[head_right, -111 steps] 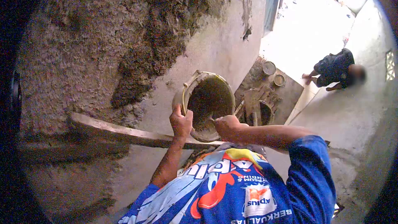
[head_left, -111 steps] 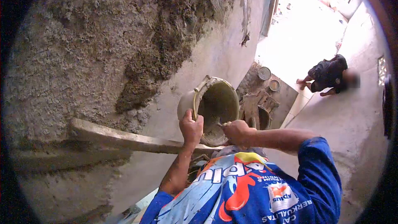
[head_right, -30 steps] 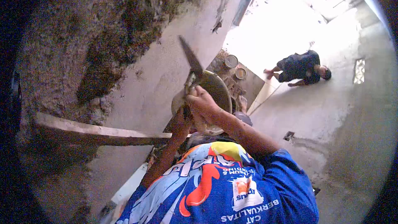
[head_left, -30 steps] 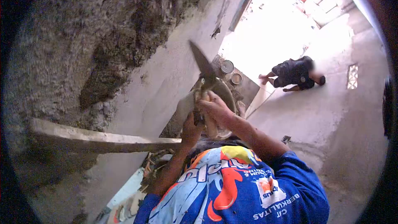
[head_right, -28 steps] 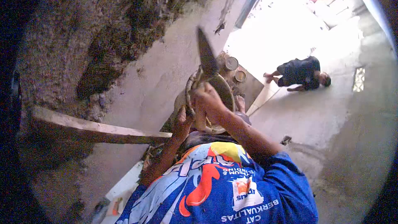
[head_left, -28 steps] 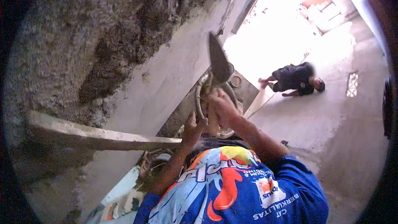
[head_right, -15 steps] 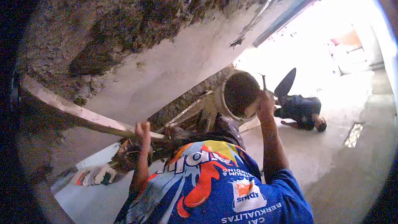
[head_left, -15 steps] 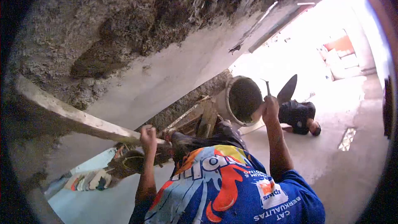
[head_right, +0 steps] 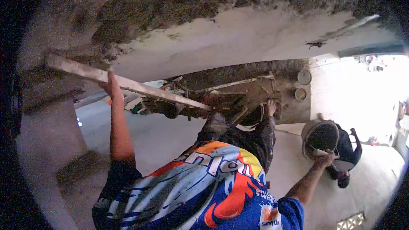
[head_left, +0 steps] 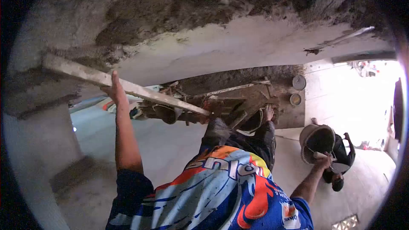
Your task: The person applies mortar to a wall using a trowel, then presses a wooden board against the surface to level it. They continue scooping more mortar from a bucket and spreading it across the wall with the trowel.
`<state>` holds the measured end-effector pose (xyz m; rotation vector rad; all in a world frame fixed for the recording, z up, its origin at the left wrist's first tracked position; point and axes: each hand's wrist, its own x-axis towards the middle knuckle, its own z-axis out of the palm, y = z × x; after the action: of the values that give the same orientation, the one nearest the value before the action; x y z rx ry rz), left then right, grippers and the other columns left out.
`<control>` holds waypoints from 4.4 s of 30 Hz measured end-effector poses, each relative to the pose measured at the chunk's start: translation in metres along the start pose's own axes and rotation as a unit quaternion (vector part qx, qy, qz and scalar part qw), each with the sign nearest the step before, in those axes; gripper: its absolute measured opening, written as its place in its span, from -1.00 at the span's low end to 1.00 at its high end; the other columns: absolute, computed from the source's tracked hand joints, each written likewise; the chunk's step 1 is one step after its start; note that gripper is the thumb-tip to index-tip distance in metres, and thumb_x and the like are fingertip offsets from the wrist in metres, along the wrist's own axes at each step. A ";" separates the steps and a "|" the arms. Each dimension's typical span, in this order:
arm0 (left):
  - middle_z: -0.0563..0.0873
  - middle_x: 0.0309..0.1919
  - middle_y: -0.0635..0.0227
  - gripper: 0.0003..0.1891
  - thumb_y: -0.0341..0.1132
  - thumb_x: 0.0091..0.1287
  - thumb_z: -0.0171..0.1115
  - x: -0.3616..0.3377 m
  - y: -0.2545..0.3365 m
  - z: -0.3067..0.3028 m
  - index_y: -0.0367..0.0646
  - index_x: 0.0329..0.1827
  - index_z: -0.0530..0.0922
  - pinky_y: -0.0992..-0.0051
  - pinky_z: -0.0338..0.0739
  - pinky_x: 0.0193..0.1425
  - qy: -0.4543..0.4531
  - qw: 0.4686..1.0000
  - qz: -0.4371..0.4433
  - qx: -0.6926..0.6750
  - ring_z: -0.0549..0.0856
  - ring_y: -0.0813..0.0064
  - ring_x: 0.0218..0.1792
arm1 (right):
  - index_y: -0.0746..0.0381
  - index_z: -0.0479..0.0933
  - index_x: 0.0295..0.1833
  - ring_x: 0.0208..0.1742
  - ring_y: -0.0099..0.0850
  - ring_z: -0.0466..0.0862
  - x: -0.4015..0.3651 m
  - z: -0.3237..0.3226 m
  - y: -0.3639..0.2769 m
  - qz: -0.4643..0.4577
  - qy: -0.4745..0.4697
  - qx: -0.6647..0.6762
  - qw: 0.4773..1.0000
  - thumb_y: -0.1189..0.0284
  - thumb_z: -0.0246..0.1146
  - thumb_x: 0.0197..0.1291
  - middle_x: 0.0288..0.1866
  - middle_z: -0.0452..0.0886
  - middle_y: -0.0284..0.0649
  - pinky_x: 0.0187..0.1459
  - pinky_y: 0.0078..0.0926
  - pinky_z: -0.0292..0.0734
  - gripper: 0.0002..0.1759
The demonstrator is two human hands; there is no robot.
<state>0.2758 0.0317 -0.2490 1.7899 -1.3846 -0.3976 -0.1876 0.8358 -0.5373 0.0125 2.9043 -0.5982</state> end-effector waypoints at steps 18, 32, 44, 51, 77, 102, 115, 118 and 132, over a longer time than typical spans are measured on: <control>0.19 0.33 0.19 -0.11 0.21 0.05 0.24 0.084 -0.057 -0.042 -0.07 0.37 0.15 0.37 0.07 0.35 -0.137 0.986 -0.031 0.084 0.25 0.28 0.30 | 0.50 0.26 0.04 -0.13 -0.29 0.55 0.019 0.000 0.124 0.136 0.054 0.283 0.948 0.51 0.17 0.00 -0.12 0.46 -0.04 -0.09 -0.44 0.53 -0.52; 0.23 0.30 0.31 -0.13 0.30 0.08 0.11 0.049 -0.023 -0.037 0.03 0.38 0.10 0.11 0.12 0.31 -0.142 0.986 -0.046 0.077 0.26 0.32 0.29 | 0.34 0.26 -0.06 -0.17 -0.30 0.50 0.101 0.023 0.100 0.233 0.055 0.602 0.762 0.41 0.06 0.17 -0.26 0.41 -0.19 -0.12 -0.38 0.52 -0.72; 0.13 0.37 0.35 -0.27 0.26 0.17 0.04 0.071 -0.041 -0.046 0.21 0.38 0.15 0.19 0.00 0.36 -0.131 0.986 -0.066 0.083 0.11 0.30 0.36 | 0.41 0.43 -0.15 -0.26 -0.30 0.56 0.102 0.035 0.051 -0.227 0.056 -0.019 0.972 0.35 0.14 0.14 -0.40 0.49 -0.16 -0.25 -0.35 0.57 -0.68; 0.20 0.33 0.29 -0.14 0.10 0.12 0.24 0.068 -0.066 -0.037 -0.16 0.38 0.08 0.29 0.07 0.36 -0.113 0.993 0.027 -0.021 0.22 0.30 0.31 | 0.13 0.39 -0.09 -0.17 -0.33 0.49 0.003 0.095 -0.053 0.161 -0.156 0.561 0.797 0.16 0.16 0.05 -0.10 0.48 -0.28 -0.19 -0.24 0.44 -0.63; 0.51 -0.04 0.14 -0.29 -0.33 0.04 0.37 -0.127 0.062 -0.019 -0.22 0.23 0.17 0.35 0.49 0.02 -0.075 0.924 0.060 -0.369 0.54 0.35 -0.02 | 0.32 0.41 -0.13 -0.25 -0.24 0.55 -0.298 -0.075 -0.737 -0.539 -0.452 0.407 0.583 0.27 0.48 -0.26 -0.30 0.52 -0.07 -0.22 -0.35 0.46 -0.41; 0.46 0.08 0.22 -0.41 -0.32 0.11 0.31 -0.128 0.007 0.017 -0.31 0.18 0.27 0.42 0.33 0.19 -0.047 0.972 0.050 -0.227 0.47 0.39 0.06 | 0.26 0.39 -0.33 -0.06 -0.05 0.49 -0.318 0.209 -0.641 -0.465 -0.336 0.383 0.724 0.36 0.28 -0.09 -0.20 0.50 -0.02 -0.10 -0.19 0.45 -0.73; 0.51 0.04 0.25 -0.42 -0.18 0.07 0.38 -0.210 -0.262 0.239 -0.30 0.07 0.37 0.40 0.37 0.15 -0.193 0.964 -0.075 -0.168 0.48 0.42 0.04 | 0.23 0.48 -0.21 -0.28 -0.40 0.57 -0.183 0.280 -0.223 0.083 -0.391 0.249 0.882 0.55 0.18 0.03 -0.33 0.58 -0.24 -0.25 -0.51 0.47 -0.84; 0.47 0.10 0.14 -0.38 -0.26 0.09 0.37 -0.232 -0.297 0.288 -0.41 0.13 0.31 0.42 0.39 0.17 -0.182 0.971 -0.064 -0.140 0.50 0.38 0.06 | 0.22 0.50 -0.25 -0.35 -0.47 0.56 -0.162 0.276 -0.191 -0.072 -0.359 -0.303 0.880 0.51 0.20 0.06 -0.39 0.58 -0.26 -0.31 -0.55 0.45 -0.89; 0.37 0.21 0.09 -0.14 -0.01 0.01 0.37 -0.314 -0.461 0.451 -0.38 0.25 0.18 0.33 0.28 0.26 -0.209 0.972 -0.095 -0.053 0.41 0.27 0.18 | 0.25 0.43 -0.29 -0.35 -0.45 0.49 -0.152 0.270 -0.152 0.159 -0.206 0.067 0.963 0.48 0.21 0.03 -0.42 0.52 -0.26 -0.24 -0.49 0.43 -0.87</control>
<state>0.1635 0.1613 -0.9451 1.8221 -1.4392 -0.9803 0.0015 0.5938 -0.6957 0.3265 2.3872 -0.6468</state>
